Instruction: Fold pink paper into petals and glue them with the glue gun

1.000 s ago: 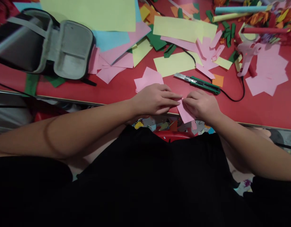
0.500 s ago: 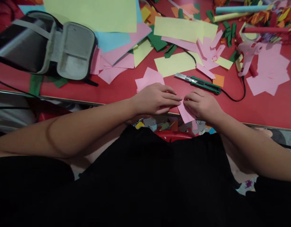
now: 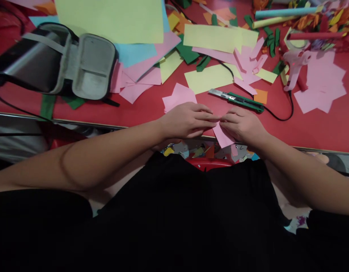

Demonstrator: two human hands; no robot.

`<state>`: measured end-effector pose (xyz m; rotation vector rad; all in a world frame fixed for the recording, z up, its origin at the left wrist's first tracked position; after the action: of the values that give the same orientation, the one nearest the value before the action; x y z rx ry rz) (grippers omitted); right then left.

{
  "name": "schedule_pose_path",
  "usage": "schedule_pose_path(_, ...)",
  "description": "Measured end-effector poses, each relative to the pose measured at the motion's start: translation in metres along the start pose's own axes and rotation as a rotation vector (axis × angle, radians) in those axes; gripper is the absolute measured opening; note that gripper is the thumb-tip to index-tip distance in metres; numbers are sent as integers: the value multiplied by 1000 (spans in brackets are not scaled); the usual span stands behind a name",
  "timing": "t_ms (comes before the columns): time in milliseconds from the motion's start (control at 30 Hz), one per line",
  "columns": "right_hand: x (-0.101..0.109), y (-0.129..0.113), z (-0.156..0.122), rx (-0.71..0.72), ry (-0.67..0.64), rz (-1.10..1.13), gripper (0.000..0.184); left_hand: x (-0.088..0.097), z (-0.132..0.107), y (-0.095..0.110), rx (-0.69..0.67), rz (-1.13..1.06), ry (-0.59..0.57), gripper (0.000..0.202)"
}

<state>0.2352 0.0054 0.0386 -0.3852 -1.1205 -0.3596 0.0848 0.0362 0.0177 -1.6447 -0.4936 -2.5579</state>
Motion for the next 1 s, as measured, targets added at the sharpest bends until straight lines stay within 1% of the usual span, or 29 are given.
schedule_pose_path(167,-4,7,-2,-66,2,49,25,-1,0,-5,46,-71,6,37)
schedule_pose_path(300,-4,4,-1,-31,-27,3,26,1,0,-6,57,-113,29,37)
schedule_pose_path(433,-4,2,0,-28,-112,10,34,1,-1,-6,59,-110,23,36)
schedule_pose_path(500,-4,1,0,-38,-166,54,33,1,0,-6,75,-109,2,36)
schedule_pose_path(600,-3,0,-1,-75,-211,101,32,1,3,-4,110,-103,-39,37)
schedule_pose_path(667,1,0,-1,-90,-200,65,33,2,4,-3,126,-99,-54,37)
schedule_pose_path(800,11,-4,-5,-91,-107,12,34,1,3,-6,142,-100,-65,38)
schedule_pose_path(867,13,-4,-9,-117,-79,-2,32,0,1,-9,152,-93,-65,38)
schedule_pose_path(933,14,-5,-10,-126,-62,-34,27,0,-1,-13,169,-80,-51,38)
schedule_pose_path(1000,14,-8,-9,-114,-46,-60,24,3,-3,-17,217,-76,-14,36)
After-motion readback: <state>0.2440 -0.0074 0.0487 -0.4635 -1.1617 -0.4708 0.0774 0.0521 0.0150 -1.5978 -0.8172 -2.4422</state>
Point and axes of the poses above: each hand's wrist, its own z-axis towards the middle knuckle, its own x-axis out of the back of the hand, y = z × x, the point moved 10 cm from there along z, towards the middle knuckle, and after that the axes turned 3 degrees about x, right-handed, at the moved point
